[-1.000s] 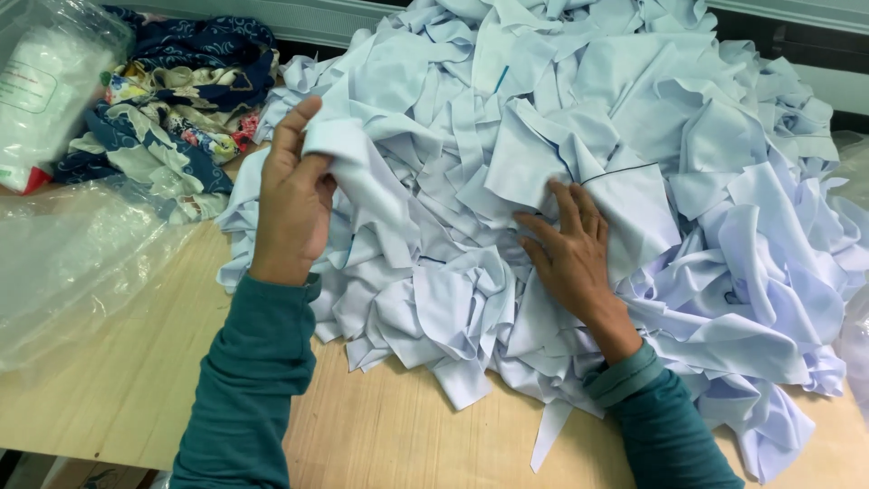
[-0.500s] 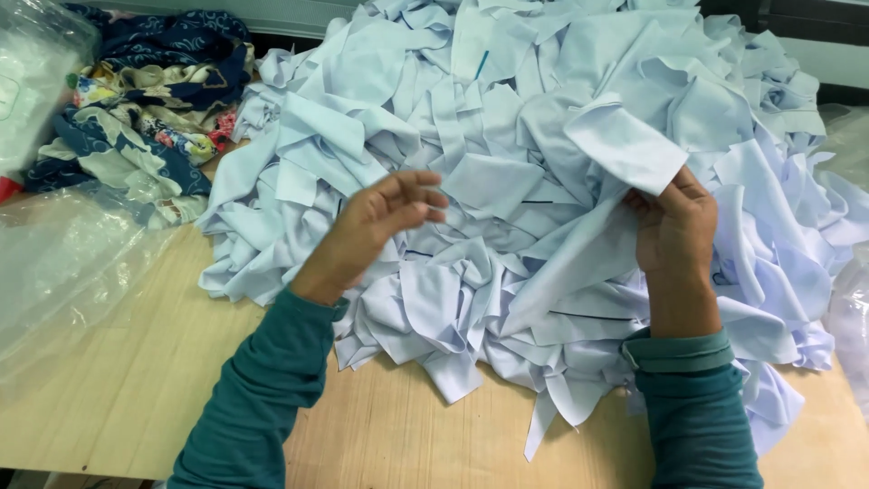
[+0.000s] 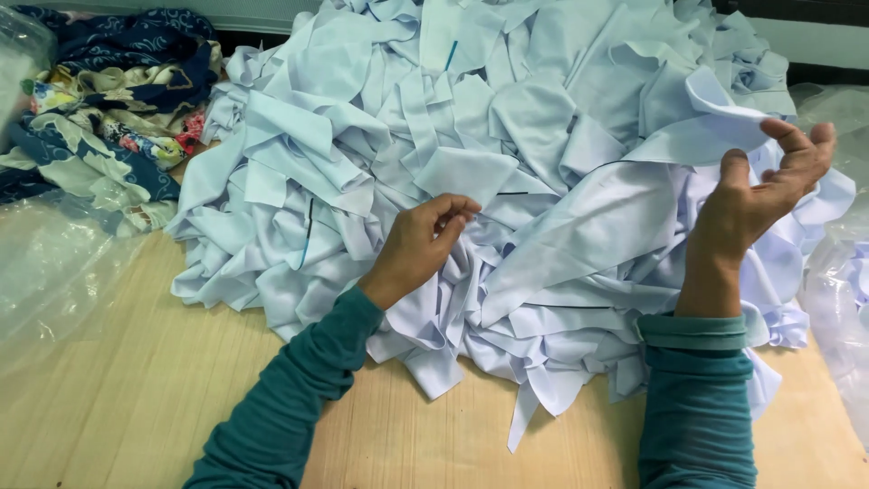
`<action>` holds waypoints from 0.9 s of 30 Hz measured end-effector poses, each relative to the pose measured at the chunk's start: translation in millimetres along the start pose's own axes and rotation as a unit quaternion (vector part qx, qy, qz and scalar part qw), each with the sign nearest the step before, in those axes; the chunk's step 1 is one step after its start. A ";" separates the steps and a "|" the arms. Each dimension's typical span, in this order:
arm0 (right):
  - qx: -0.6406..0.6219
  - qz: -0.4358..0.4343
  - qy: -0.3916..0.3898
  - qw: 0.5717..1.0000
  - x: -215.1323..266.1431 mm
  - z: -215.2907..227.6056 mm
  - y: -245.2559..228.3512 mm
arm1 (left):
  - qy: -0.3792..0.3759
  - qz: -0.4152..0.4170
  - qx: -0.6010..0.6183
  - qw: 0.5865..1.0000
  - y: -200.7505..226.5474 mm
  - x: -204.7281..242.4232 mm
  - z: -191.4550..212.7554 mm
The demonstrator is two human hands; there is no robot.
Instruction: Folding white fabric pieces into a specific shape, rolling them, and placing them into individual plastic bags.
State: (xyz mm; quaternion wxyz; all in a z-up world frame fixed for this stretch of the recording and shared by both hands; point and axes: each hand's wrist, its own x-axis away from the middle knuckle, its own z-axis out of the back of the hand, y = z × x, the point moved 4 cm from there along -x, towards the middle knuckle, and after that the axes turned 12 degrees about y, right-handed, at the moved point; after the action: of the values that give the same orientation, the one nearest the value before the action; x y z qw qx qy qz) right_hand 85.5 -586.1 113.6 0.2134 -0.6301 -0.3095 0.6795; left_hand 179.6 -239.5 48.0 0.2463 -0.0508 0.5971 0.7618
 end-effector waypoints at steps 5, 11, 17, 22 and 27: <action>-0.067 0.246 -0.061 0.965 37.1 -20.6 -54.0 | 0.102 -0.230 -0.302 0.920 -6.0 -31.9 -36.1; 0.011 0.308 -0.284 0.908 112.8 -66.3 -45.0 | 0.138 -0.271 -0.441 0.844 -37.5 -44.5 -39.1; 0.119 0.339 -0.272 0.893 122.6 -73.4 -30.0 | 0.204 -0.279 -0.465 0.815 -61.0 -35.8 22.3; 0.121 0.288 -0.285 0.906 120.8 -70.1 -34.3 | 0.213 -0.193 -0.466 0.837 -49.9 -13.6 75.1; -0.055 0.270 -0.323 0.905 126.3 -59.3 -74.9 | 0.075 -0.085 -0.271 0.956 24.7 21.4 65.1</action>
State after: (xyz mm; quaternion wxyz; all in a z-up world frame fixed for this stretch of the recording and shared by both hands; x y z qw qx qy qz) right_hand 122.1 -437.4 73.0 -0.1246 -0.4461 -0.2165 0.8594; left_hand 164.3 -176.0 80.3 0.2420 -0.2226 0.3787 0.8651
